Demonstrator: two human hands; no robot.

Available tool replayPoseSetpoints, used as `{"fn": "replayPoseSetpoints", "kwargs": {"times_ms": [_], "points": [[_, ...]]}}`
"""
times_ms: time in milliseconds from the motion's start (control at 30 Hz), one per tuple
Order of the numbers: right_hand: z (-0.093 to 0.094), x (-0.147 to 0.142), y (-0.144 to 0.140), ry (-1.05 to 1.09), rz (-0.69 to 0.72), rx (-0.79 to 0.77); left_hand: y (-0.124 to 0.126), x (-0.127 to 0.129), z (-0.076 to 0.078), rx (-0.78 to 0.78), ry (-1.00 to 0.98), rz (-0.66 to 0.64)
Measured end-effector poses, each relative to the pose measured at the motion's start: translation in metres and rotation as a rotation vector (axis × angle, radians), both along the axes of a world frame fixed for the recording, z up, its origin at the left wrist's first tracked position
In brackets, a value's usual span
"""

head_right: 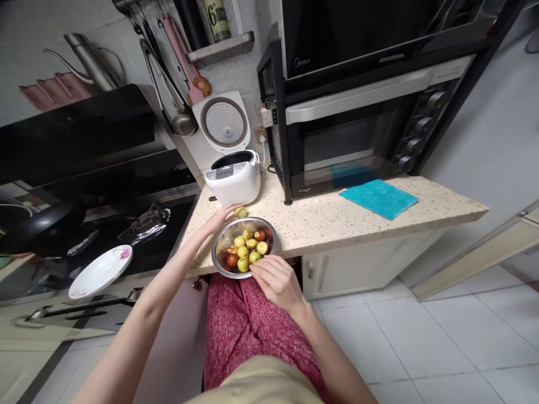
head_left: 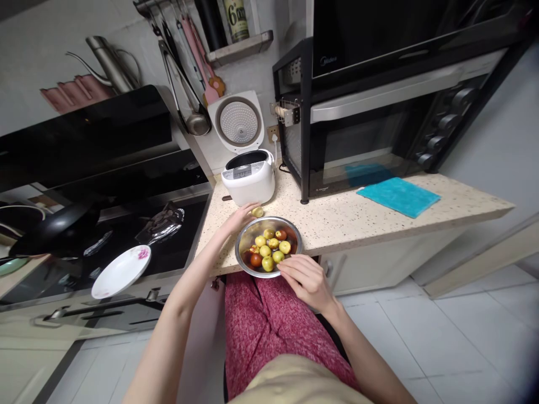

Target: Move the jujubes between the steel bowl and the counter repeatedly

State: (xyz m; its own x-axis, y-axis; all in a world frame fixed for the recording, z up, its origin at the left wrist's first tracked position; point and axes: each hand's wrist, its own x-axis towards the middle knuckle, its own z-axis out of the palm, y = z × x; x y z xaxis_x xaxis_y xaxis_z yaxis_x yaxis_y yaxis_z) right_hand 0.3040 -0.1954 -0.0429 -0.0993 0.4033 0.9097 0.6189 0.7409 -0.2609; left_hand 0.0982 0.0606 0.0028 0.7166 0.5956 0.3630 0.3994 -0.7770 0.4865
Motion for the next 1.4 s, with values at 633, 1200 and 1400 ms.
{"fn": "replayPoseSetpoints", "kwargs": {"times_ms": [633,1200,1400], "points": [[-0.003,-0.006,0.003,0.038,0.013,-0.028,-0.097,-0.023,0.034,0.085,-0.136,0.053],[-0.003,-0.011,0.001,0.015,-0.005,-0.05,-0.137,-0.002,0.016,-0.036,0.019,-0.049],[-0.003,-0.011,-0.001,0.007,-0.002,-0.055,-0.14,0.0,0.016,-0.04,-0.007,-0.029]]}}
